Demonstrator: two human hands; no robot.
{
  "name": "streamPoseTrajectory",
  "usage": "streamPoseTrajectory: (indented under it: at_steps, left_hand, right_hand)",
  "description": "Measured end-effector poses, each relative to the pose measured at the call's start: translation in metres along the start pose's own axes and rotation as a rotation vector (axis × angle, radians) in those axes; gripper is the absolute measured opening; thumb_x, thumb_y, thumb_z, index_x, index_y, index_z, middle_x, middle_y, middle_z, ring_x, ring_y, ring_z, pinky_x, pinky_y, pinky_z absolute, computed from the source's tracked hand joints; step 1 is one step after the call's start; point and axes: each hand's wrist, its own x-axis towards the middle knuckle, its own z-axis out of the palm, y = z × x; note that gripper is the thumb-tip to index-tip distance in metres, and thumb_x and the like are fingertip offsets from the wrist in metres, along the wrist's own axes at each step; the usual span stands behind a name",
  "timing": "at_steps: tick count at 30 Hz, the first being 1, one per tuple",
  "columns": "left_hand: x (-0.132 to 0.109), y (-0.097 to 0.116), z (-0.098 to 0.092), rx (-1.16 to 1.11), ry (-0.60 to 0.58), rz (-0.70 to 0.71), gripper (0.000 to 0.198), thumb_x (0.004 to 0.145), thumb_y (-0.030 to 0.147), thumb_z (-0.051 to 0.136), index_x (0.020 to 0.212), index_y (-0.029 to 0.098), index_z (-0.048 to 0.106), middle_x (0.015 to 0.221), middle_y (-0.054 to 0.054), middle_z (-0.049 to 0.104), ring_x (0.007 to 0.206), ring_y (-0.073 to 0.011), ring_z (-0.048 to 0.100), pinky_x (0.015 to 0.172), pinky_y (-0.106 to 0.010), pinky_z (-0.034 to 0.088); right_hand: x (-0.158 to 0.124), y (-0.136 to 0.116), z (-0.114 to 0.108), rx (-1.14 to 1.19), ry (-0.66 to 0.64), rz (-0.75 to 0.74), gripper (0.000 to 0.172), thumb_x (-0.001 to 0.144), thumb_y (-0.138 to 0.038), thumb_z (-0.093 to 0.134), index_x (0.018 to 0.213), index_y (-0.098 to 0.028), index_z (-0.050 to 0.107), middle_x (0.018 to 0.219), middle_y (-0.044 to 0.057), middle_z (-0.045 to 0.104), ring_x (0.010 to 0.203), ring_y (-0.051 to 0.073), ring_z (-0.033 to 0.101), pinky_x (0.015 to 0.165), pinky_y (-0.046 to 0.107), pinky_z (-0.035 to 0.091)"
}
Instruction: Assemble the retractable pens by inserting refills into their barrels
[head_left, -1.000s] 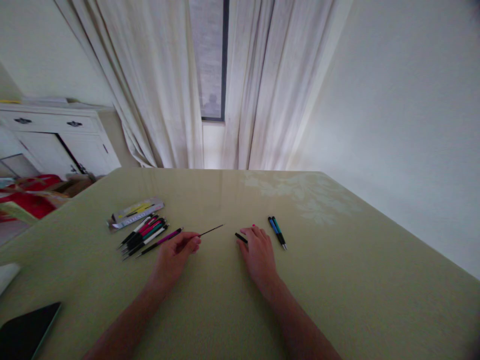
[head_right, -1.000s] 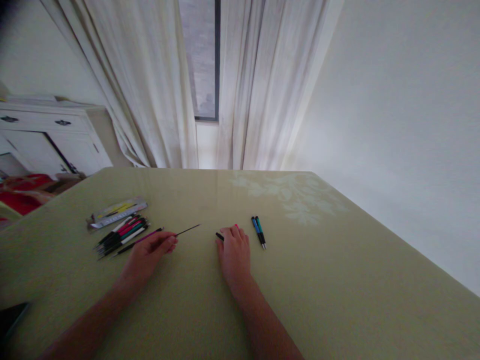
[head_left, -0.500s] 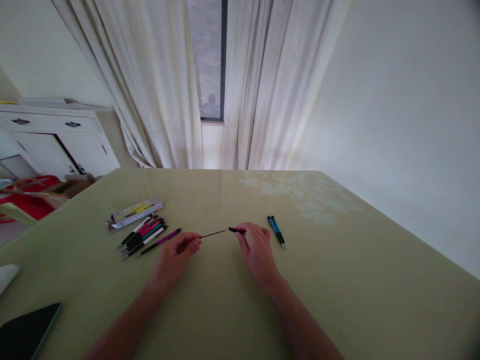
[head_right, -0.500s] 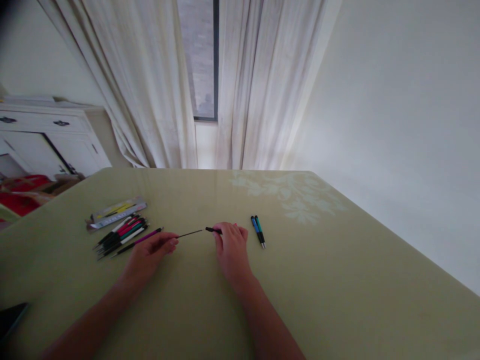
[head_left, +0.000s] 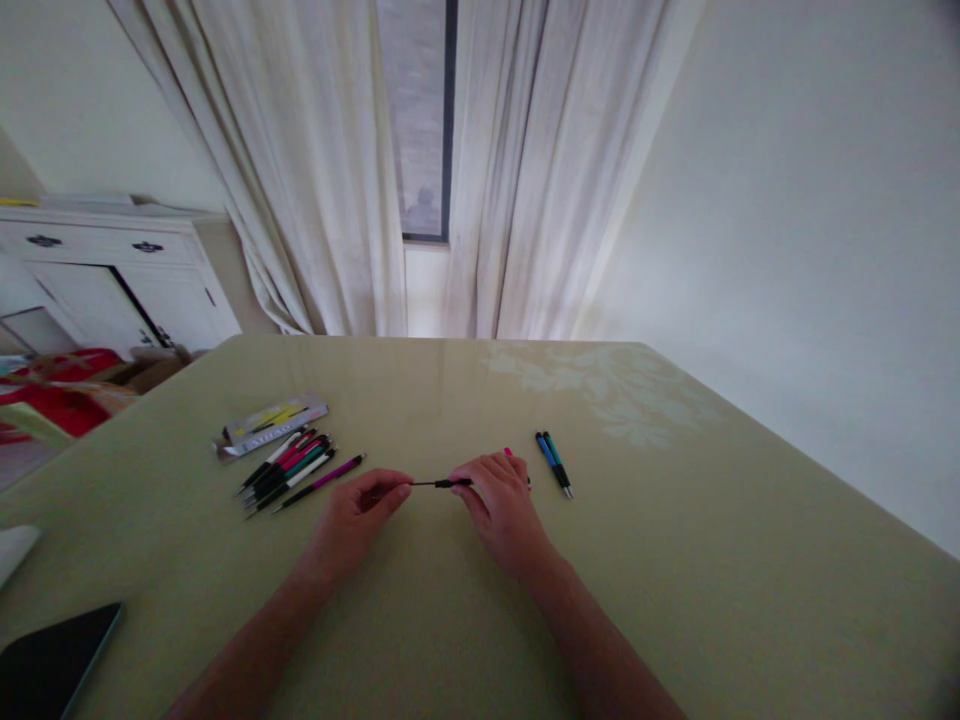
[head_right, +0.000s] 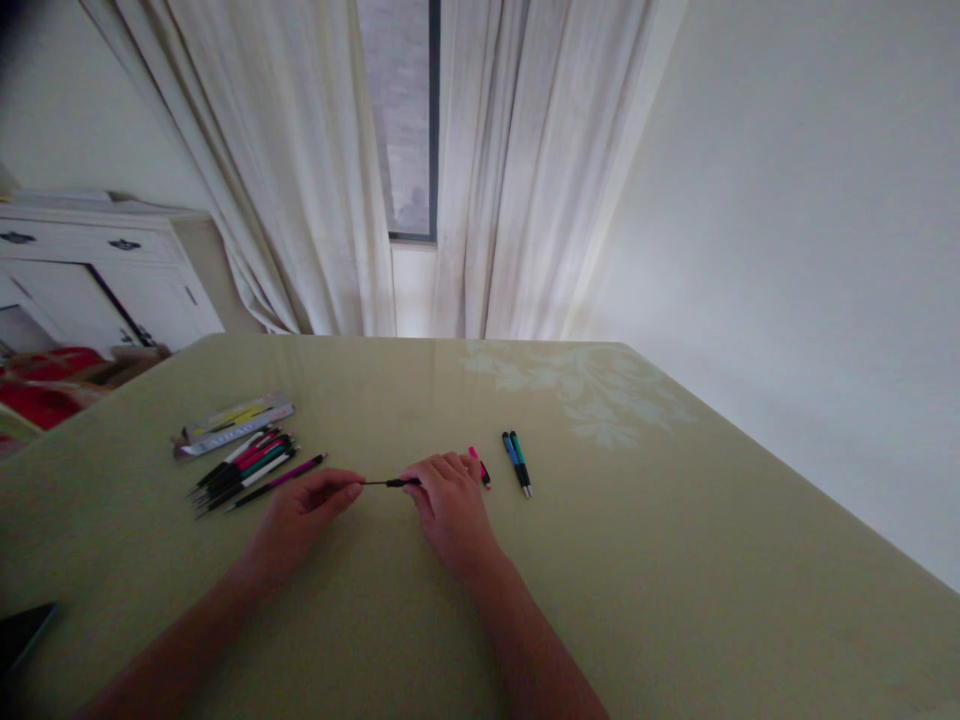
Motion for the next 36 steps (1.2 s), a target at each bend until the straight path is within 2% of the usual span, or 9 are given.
streamPoseTrajectory:
  at_steps: [7,11,14,17,22,25,29,33,36]
  left_hand:
    - [-0.010,0.003,0.010,-0.321,-0.099,-0.039,0.033,0.079,0.051,0.082,0.087,0.020,0.075,0.099,-0.007,0.082,0.096,-0.0229,0.075,0.092,-0.035,0.059]
    - [-0.012,0.002,0.016,-0.411,-0.101,-0.102,0.040,0.077,0.055,0.084,0.091,0.019,0.071,0.092,-0.006,0.081,0.087,-0.0215,0.076,0.088,-0.036,0.062]
    - [-0.010,0.003,0.017,-0.410,-0.039,-0.136,0.048,0.071,0.058,0.086,0.095,0.019,0.071,0.087,-0.006,0.080,0.084,-0.0217,0.076,0.085,-0.036,0.063]
    - [-0.010,0.005,0.015,-0.389,-0.009,-0.119,0.052,0.072,0.060,0.085,0.100,0.017,0.072,0.085,-0.006,0.079,0.085,-0.0217,0.075,0.084,-0.036,0.063]
    - [-0.010,0.006,0.011,-0.225,-0.021,-0.038,0.049,0.085,0.059,0.072,0.111,0.017,0.075,0.079,-0.003,0.071,0.071,-0.0177,0.071,0.069,-0.030,0.059]
    - [-0.009,0.002,0.011,-0.056,-0.012,0.070,0.042,0.089,0.055,0.068,0.107,0.019,0.079,0.078,-0.002,0.069,0.065,-0.0148,0.065,0.060,-0.025,0.052]
    - [-0.009,-0.001,0.010,0.107,0.002,0.170,0.031,0.093,0.047,0.066,0.102,0.022,0.081,0.093,-0.006,0.073,0.078,-0.0179,0.067,0.068,-0.026,0.052]
    - [-0.009,0.000,0.008,0.152,-0.012,0.182,0.028,0.094,0.046,0.065,0.100,0.024,0.082,0.097,-0.006,0.072,0.087,-0.0208,0.068,0.076,-0.029,0.053]
    - [-0.009,0.001,0.008,0.189,-0.033,0.190,0.028,0.094,0.046,0.065,0.101,0.025,0.082,0.095,-0.006,0.070,0.084,-0.0207,0.066,0.074,-0.029,0.052]
  right_hand:
    - [-0.004,-0.023,0.018,0.360,-0.055,0.104,0.016,0.089,-0.019,0.079,0.102,-0.023,0.072,0.096,0.000,0.079,0.089,0.019,0.072,0.088,0.033,0.045]
    - [-0.001,-0.020,0.016,0.416,-0.041,0.190,0.011,0.091,-0.027,0.077,0.097,-0.021,0.071,0.089,0.001,0.078,0.083,0.018,0.072,0.083,0.031,0.050]
    - [-0.001,0.004,0.009,0.200,0.105,0.253,0.012,0.097,-0.032,0.068,0.101,-0.021,0.068,0.095,0.006,0.076,0.084,0.021,0.070,0.083,0.034,0.052]
    - [-0.005,0.039,0.001,-0.157,0.220,0.278,0.018,0.100,-0.026,0.056,0.112,-0.020,0.067,0.109,0.013,0.072,0.100,0.028,0.066,0.091,0.043,0.050]
    - [-0.013,0.068,-0.004,-0.384,0.136,0.324,0.014,0.095,-0.017,0.057,0.103,-0.018,0.069,0.099,0.015,0.073,0.092,0.030,0.067,0.082,0.043,0.050]
    - [-0.010,0.056,-0.003,-0.254,0.088,0.298,0.014,0.093,-0.012,0.059,0.100,-0.018,0.070,0.095,0.011,0.074,0.091,0.026,0.068,0.083,0.039,0.051]
    - [0.000,0.023,-0.003,0.124,0.007,0.168,0.023,0.093,-0.007,0.060,0.108,-0.019,0.072,0.101,0.007,0.074,0.094,0.019,0.068,0.087,0.032,0.052]
    - [0.004,0.001,-0.004,0.204,-0.020,0.108,0.028,0.090,-0.004,0.060,0.108,-0.020,0.073,0.102,0.005,0.073,0.098,0.019,0.066,0.092,0.033,0.050]
    - [0.003,-0.004,-0.003,0.228,-0.041,0.090,0.027,0.092,-0.005,0.060,0.109,-0.020,0.073,0.102,0.006,0.071,0.098,0.019,0.065,0.092,0.034,0.051]
